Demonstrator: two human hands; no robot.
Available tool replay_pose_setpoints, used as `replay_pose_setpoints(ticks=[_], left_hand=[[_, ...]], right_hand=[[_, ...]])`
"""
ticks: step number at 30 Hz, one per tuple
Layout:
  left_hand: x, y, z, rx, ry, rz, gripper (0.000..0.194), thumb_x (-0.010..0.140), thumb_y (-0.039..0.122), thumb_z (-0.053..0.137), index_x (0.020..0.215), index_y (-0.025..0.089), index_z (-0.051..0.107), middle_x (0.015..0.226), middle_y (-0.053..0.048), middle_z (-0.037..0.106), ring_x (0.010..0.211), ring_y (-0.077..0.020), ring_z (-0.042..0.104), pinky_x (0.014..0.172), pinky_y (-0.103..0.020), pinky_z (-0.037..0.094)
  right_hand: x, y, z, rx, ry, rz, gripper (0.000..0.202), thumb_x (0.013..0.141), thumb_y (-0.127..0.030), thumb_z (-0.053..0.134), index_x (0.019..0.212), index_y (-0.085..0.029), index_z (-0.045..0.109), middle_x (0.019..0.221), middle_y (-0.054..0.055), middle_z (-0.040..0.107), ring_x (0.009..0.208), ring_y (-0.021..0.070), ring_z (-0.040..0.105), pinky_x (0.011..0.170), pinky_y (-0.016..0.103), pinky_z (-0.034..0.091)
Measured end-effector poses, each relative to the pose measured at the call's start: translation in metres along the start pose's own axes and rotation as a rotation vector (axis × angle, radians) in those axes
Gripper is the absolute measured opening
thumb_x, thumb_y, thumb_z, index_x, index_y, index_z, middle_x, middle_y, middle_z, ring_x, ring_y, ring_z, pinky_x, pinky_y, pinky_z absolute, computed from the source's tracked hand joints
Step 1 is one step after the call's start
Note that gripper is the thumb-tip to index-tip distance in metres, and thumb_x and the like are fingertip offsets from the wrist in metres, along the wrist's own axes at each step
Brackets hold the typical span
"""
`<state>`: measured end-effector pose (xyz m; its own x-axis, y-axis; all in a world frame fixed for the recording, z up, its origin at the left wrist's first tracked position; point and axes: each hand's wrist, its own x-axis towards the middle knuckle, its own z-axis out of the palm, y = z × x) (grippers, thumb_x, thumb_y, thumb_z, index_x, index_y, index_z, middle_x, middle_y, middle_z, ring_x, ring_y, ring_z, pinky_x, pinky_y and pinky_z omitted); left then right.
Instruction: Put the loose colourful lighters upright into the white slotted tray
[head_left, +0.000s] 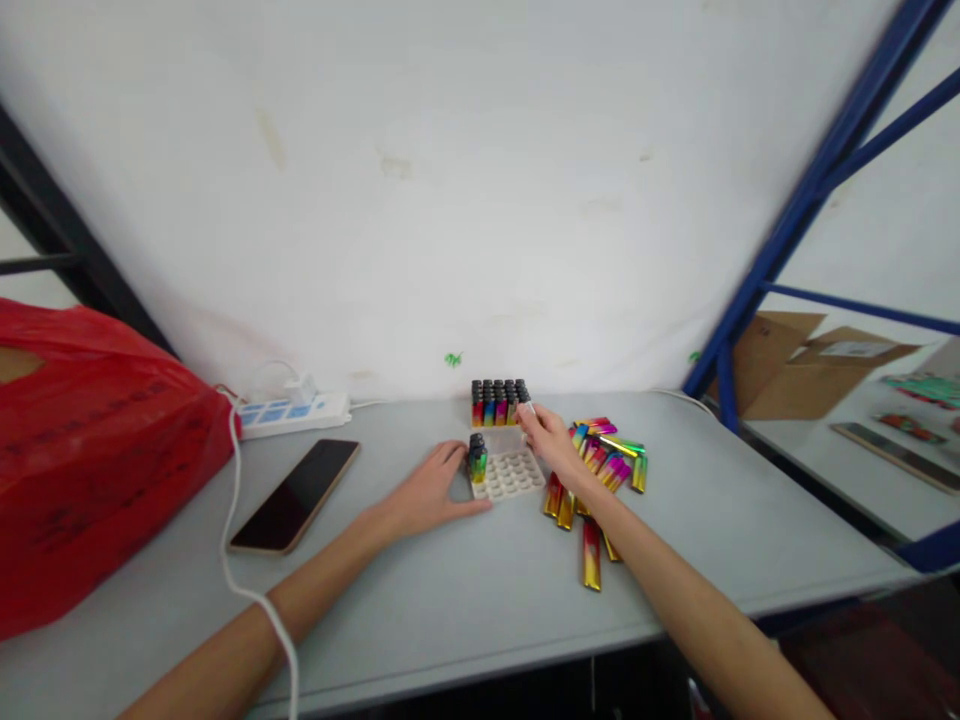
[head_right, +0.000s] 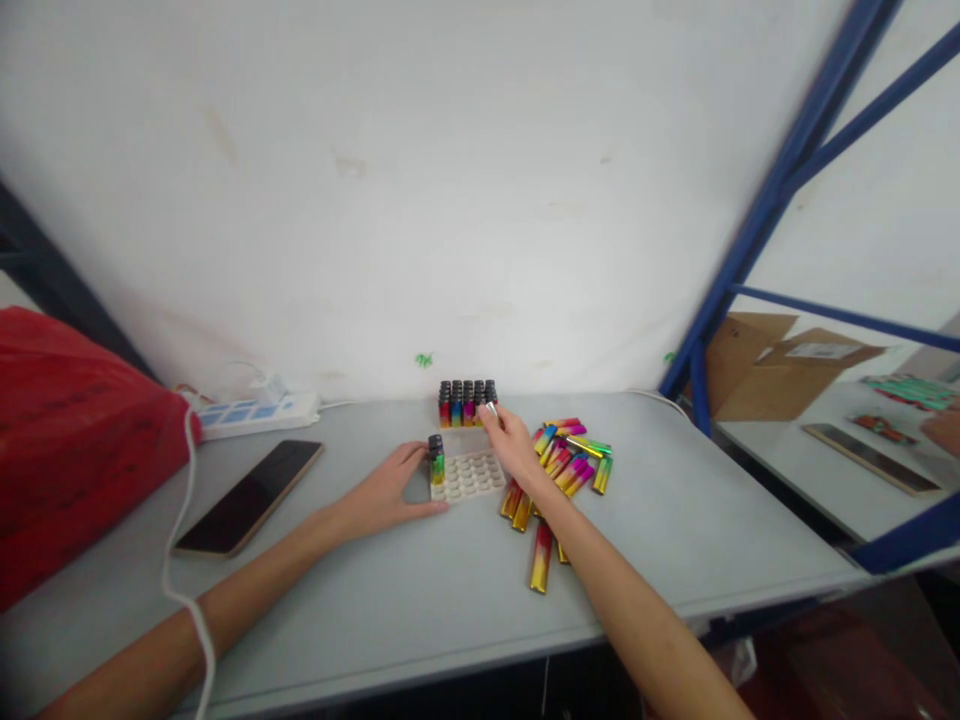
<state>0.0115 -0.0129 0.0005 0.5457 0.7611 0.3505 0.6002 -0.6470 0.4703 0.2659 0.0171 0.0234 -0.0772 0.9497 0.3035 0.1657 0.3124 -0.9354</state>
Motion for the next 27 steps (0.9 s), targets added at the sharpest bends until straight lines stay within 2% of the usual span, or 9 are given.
replay_pose_setpoints(ticks=[4,8,12,15,17,19,22,24,27], left_hand=[[0.0,0.0,0.0,-0.008,0.006,0.012,0.073,0.083,0.071,0.082,0.134,0.021,0.065,0.14,-0.018,0.067,0.133,-0.0406,0.064,0.118,-0.057,0.051],[0.0,0.0,0.0,-0.003,0.003,0.012,0.074,0.083,0.072,0.081,0.134,0.02,0.065,0.139,-0.018,0.067,0.133,-0.0407,0.064,0.118,-0.057,0.052],[0.0,0.0,-0.001,0.006,-0.009,0.003,0.076,0.084,0.072,0.081,0.135,0.019,0.065,0.14,-0.019,0.066,0.134,-0.0409,0.063,0.119,-0.055,0.051],[-0.001,-0.001,0.0,0.017,-0.016,0.0,0.076,0.084,0.072,0.08,0.137,0.02,0.064,0.141,-0.018,0.065,0.134,-0.0395,0.063,0.119,-0.055,0.05],[-0.001,-0.001,0.001,0.023,-0.015,-0.003,0.076,0.084,0.072,0.08,0.137,0.02,0.063,0.141,-0.017,0.065,0.134,-0.039,0.063,0.119,-0.054,0.051],[-0.001,-0.001,0.002,0.027,-0.008,-0.006,0.076,0.084,0.072,0.08,0.137,0.02,0.063,0.141,-0.017,0.065,0.133,-0.0391,0.063,0.119,-0.054,0.051],[-0.001,-0.001,0.002,0.031,-0.007,-0.008,0.077,0.085,0.073,0.08,0.137,0.019,0.063,0.141,-0.018,0.065,0.133,-0.0391,0.063,0.119,-0.054,0.051],[-0.001,-0.001,0.002,0.03,-0.018,-0.003,0.077,0.085,0.072,0.079,0.138,0.019,0.062,0.141,-0.018,0.064,0.134,-0.0389,0.062,0.119,-0.054,0.05],[-0.001,-0.001,0.001,0.018,-0.031,0.007,0.077,0.087,0.071,0.079,0.141,0.019,0.061,0.143,-0.018,0.063,0.137,-0.0385,0.06,0.121,-0.055,0.048]], right_hand=[[-0.002,-0.003,0.0,-0.244,0.12,-0.08,0.063,0.094,-0.082,0.052,0.068,-0.025,0.047,0.061,-0.004,0.044,0.062,0.015,0.043,0.058,0.029,0.034],[-0.006,-0.007,0.009,-0.352,0.166,-0.094,0.068,0.094,-0.082,0.047,0.058,-0.025,0.038,0.056,-0.004,0.037,0.059,0.0139,0.037,0.059,0.03,0.028],[-0.01,-0.006,0.016,-0.408,0.159,-0.093,0.064,0.094,-0.078,0.045,0.058,-0.026,0.036,0.054,-0.004,0.035,0.057,0.0139,0.034,0.058,0.031,0.023],[-0.012,-0.006,0.015,-0.411,0.138,-0.118,0.059,0.098,-0.073,0.046,0.062,-0.026,0.037,0.056,-0.004,0.037,0.059,0.0145,0.036,0.058,0.03,0.025],[-0.014,-0.009,0.012,-0.412,0.098,-0.136,0.055,0.101,-0.069,0.046,0.067,-0.026,0.038,0.059,-0.005,0.04,0.06,0.0151,0.039,0.059,0.03,0.029],[-0.017,-0.013,0.008,-0.425,0.007,-0.183,0.049,0.106,-0.064,0.044,0.074,-0.026,0.042,0.064,-0.004,0.046,0.062,0.0164,0.044,0.062,0.03,0.035],[-0.023,-0.021,0.004,-0.478,-0.136,-0.337,0.043,0.111,-0.057,0.042,0.084,-0.025,0.052,0.083,0.002,0.06,0.078,0.0198,0.057,0.075,0.032,0.046],[-0.027,-0.026,0.001,-0.526,-0.189,-0.419,0.044,0.112,-0.057,0.043,0.085,-0.025,0.056,0.092,0.005,0.062,0.088,0.0215,0.06,0.083,0.034,0.048],[-0.031,-0.029,0.001,-0.557,-0.252,-0.39,0.05,0.111,-0.06,0.047,0.076,-0.025,0.054,0.077,0.002,0.059,0.074,0.0199,0.056,0.074,0.033,0.044]])
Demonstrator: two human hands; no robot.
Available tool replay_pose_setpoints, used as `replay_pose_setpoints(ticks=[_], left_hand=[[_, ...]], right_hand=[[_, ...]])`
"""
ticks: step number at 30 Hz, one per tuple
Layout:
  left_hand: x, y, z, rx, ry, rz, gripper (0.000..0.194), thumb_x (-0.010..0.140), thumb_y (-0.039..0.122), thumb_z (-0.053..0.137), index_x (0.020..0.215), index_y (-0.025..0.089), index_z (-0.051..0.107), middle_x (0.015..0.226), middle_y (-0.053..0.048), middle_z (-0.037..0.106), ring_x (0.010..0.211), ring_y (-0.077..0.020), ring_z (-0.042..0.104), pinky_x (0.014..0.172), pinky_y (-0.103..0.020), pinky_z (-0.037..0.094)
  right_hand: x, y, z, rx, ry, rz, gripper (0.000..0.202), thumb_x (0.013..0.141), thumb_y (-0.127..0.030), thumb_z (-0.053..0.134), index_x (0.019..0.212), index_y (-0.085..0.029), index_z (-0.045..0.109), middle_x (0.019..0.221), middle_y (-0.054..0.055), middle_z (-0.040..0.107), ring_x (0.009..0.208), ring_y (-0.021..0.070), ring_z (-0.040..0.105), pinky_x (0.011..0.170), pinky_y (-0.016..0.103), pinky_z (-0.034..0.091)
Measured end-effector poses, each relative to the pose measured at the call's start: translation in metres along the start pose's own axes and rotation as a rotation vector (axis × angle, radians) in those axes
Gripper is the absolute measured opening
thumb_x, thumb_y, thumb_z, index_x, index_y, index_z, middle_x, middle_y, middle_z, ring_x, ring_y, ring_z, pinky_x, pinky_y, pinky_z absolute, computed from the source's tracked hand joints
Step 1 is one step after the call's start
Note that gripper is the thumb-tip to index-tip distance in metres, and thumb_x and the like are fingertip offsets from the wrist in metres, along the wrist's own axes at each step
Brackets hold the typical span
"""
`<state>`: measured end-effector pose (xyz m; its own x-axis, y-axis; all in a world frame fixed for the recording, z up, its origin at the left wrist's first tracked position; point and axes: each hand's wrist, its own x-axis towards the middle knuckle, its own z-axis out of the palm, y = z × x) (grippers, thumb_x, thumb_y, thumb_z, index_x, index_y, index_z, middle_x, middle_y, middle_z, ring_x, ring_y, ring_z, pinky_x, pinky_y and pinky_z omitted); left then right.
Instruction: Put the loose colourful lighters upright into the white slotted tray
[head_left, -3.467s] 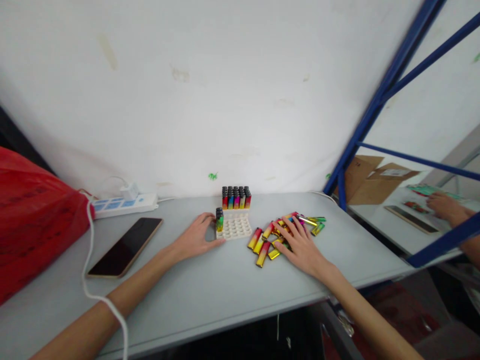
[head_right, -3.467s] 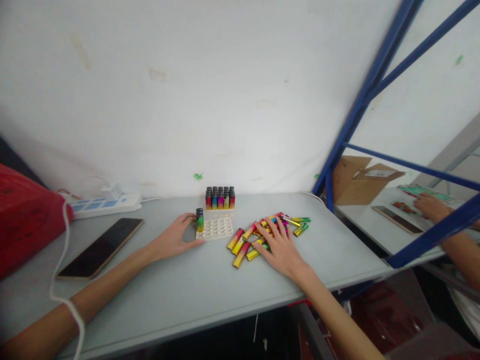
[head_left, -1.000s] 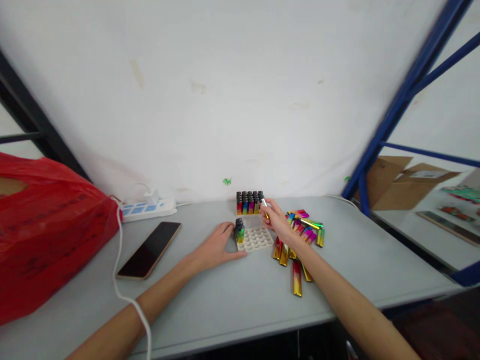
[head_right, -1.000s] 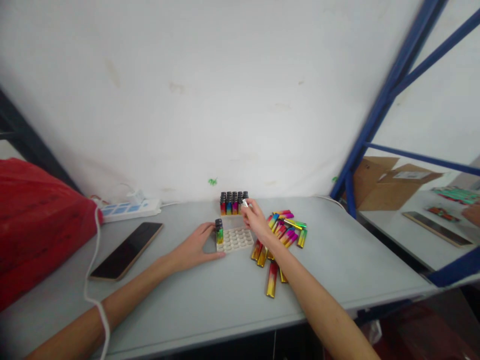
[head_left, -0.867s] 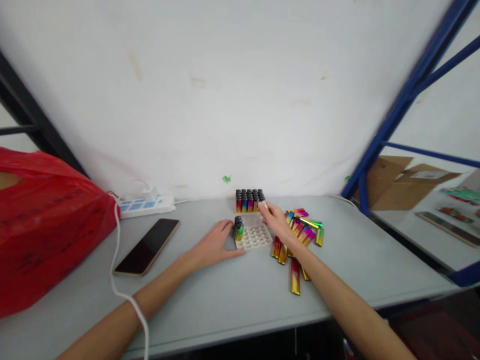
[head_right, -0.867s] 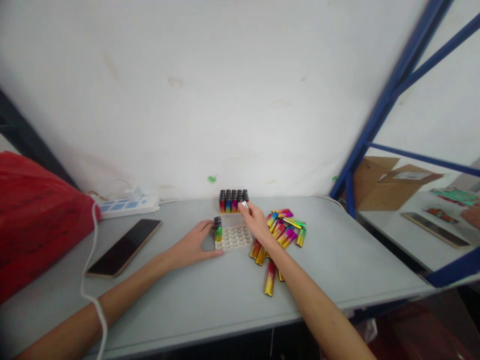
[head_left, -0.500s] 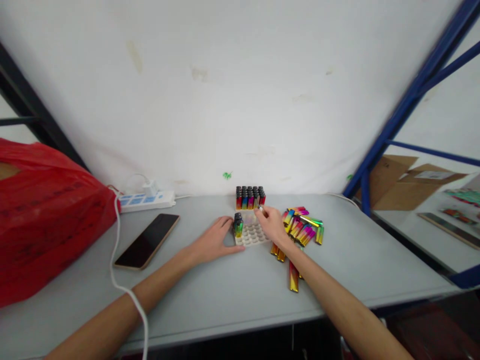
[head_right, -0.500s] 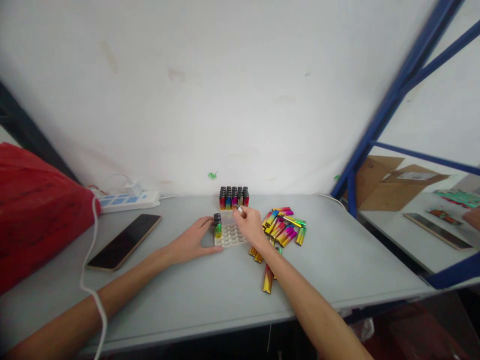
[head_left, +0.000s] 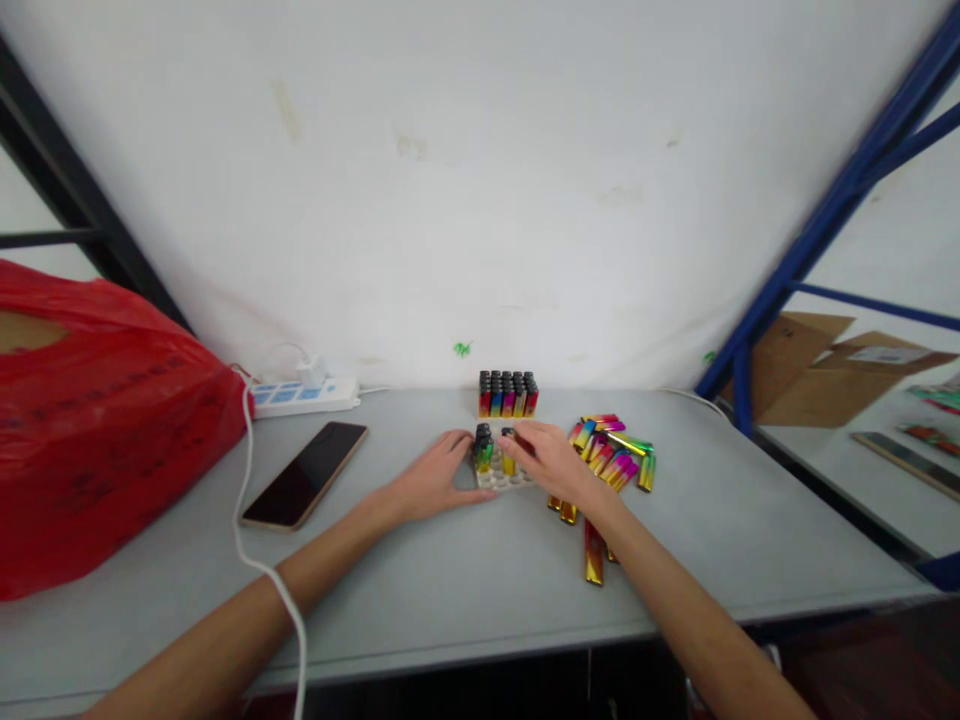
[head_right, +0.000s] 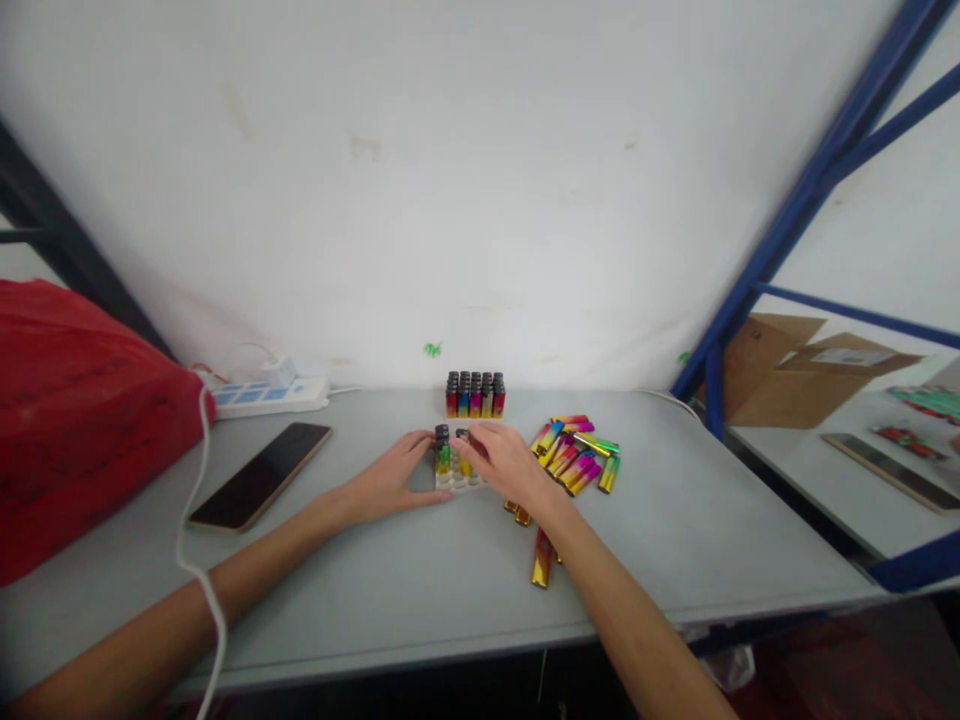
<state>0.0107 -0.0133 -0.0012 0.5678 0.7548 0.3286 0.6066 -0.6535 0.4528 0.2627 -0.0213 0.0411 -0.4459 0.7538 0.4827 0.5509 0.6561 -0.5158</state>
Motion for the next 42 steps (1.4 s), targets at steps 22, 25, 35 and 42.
replay_pose_setpoints(ticks=[22,25,35,42], left_hand=[[0.001,-0.002,0.0,0.008,0.003,0.004,0.073,0.087,0.075,0.077,0.133,0.02,0.063,0.139,-0.018,0.065,0.132,-0.0393,0.063,0.117,-0.055,0.052],[0.002,0.001,-0.002,0.019,-0.022,-0.01,0.073,0.088,0.076,0.075,0.132,0.019,0.062,0.14,-0.019,0.064,0.132,-0.0392,0.063,0.117,-0.054,0.052],[0.003,-0.001,-0.001,0.032,-0.03,-0.023,0.079,0.087,0.081,0.072,0.133,0.018,0.061,0.141,-0.019,0.063,0.134,-0.0402,0.061,0.118,-0.055,0.051],[0.002,-0.002,0.0,0.027,0.003,0.003,0.076,0.086,0.079,0.075,0.134,0.021,0.063,0.14,-0.017,0.066,0.131,-0.0385,0.063,0.116,-0.053,0.053]], right_hand=[[-0.008,0.02,-0.046,-0.663,-0.049,0.42,0.035,0.116,-0.039,0.044,0.119,-0.017,0.072,0.116,0.015,0.078,0.108,0.0273,0.073,0.094,0.035,0.047],[-0.016,0.042,-0.062,-0.779,-0.05,0.732,0.043,0.115,-0.047,0.045,0.128,-0.014,0.069,0.124,0.021,0.075,0.115,0.0334,0.073,0.094,0.04,0.05],[-0.012,0.071,-0.049,-0.621,-0.025,0.665,0.034,0.105,-0.034,0.062,0.133,-0.017,0.069,0.125,0.016,0.077,0.118,0.0296,0.072,0.099,0.037,0.05],[-0.006,0.071,-0.04,0.156,0.199,0.396,0.034,0.104,-0.056,0.049,0.101,-0.023,0.059,0.089,0.003,0.071,0.067,0.018,0.067,0.068,0.031,0.053]])
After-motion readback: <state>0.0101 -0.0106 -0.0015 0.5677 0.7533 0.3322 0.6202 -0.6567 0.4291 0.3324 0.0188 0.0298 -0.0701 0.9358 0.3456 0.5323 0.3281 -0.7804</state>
